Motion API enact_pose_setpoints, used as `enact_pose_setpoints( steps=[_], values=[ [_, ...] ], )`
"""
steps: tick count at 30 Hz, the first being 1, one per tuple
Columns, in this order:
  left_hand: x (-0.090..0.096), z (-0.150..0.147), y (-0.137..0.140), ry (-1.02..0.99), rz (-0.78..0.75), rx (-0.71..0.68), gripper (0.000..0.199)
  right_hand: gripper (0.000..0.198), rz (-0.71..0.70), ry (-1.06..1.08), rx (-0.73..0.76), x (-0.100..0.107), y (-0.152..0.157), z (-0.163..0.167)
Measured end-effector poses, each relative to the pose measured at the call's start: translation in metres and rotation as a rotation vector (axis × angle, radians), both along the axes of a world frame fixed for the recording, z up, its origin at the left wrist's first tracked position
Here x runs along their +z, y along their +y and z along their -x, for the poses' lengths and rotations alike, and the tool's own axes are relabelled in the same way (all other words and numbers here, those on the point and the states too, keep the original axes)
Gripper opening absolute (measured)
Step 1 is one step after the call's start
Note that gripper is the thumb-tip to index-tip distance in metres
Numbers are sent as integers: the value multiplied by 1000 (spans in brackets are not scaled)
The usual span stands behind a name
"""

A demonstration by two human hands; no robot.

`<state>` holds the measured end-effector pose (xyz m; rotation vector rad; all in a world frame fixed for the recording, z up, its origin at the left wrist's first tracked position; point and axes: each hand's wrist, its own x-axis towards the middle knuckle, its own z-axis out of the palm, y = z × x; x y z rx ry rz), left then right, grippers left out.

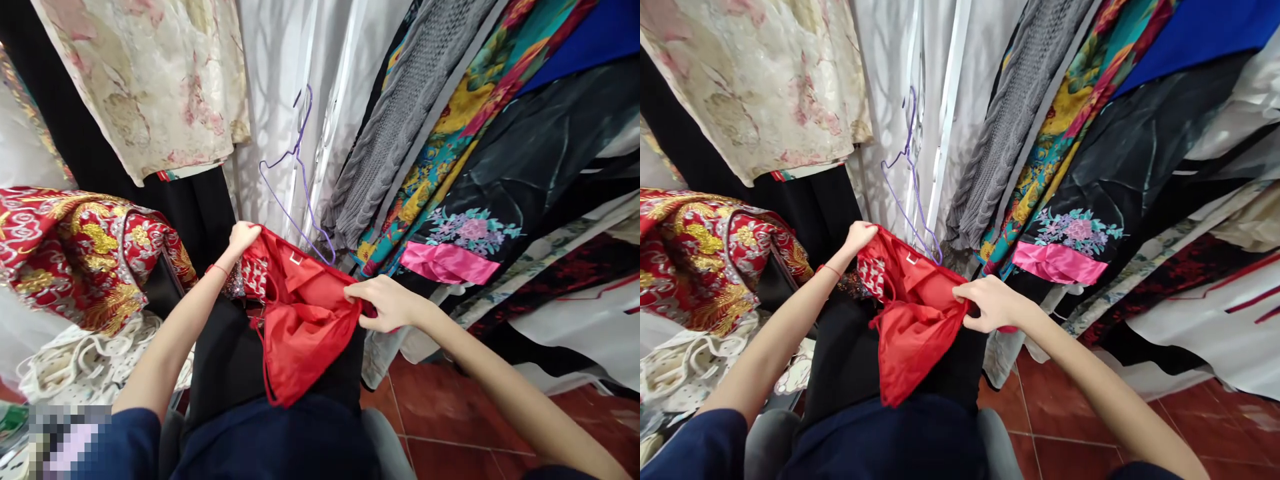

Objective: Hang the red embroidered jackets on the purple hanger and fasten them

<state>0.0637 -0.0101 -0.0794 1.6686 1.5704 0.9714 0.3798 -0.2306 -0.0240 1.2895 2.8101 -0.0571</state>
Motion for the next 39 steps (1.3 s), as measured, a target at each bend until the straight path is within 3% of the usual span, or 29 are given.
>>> enact_pose_setpoints(
  steps=[2, 5, 8, 11, 13, 16, 20, 24, 31, 39],
  values=[
    [14, -5, 15, 59, -42, 84, 11, 28, -13, -143, -115, 0, 3, 0],
    [27, -9, 32, 87, -92, 118, 10, 19, 1, -193, -167, 3, 16, -11],
    [29, -5, 47, 25, -200, 54, 25, 22, -3, 32, -99, 17, 30, -25],
    [27, -1, 60, -217, -291, -162, 39, 25, -28, 295, 6, 36, 38, -34],
    [27, -2, 69, -413, -240, -252, 43, 23, -54, 411, 53, 45, 41, -36],
    [27, -10, 75, -537, -157, -219, 60, 21, -62, 511, 90, 48, 44, -34],
    [24, -24, 73, -522, -280, -183, 50, 21, -54, 616, 92, 45, 46, -29],
    [20, -32, 67, -561, -87, -257, 56, 25, -43, 672, 72, 46, 49, -30],
    [15, -39, 56, -732, 7, -261, 43, 27, -6, 608, 14, 43, 58, -46],
    [1, -34, 22, -829, -133, -143, 39, 31, -10, 653, -57, 31, 82, -61]
  ],
)
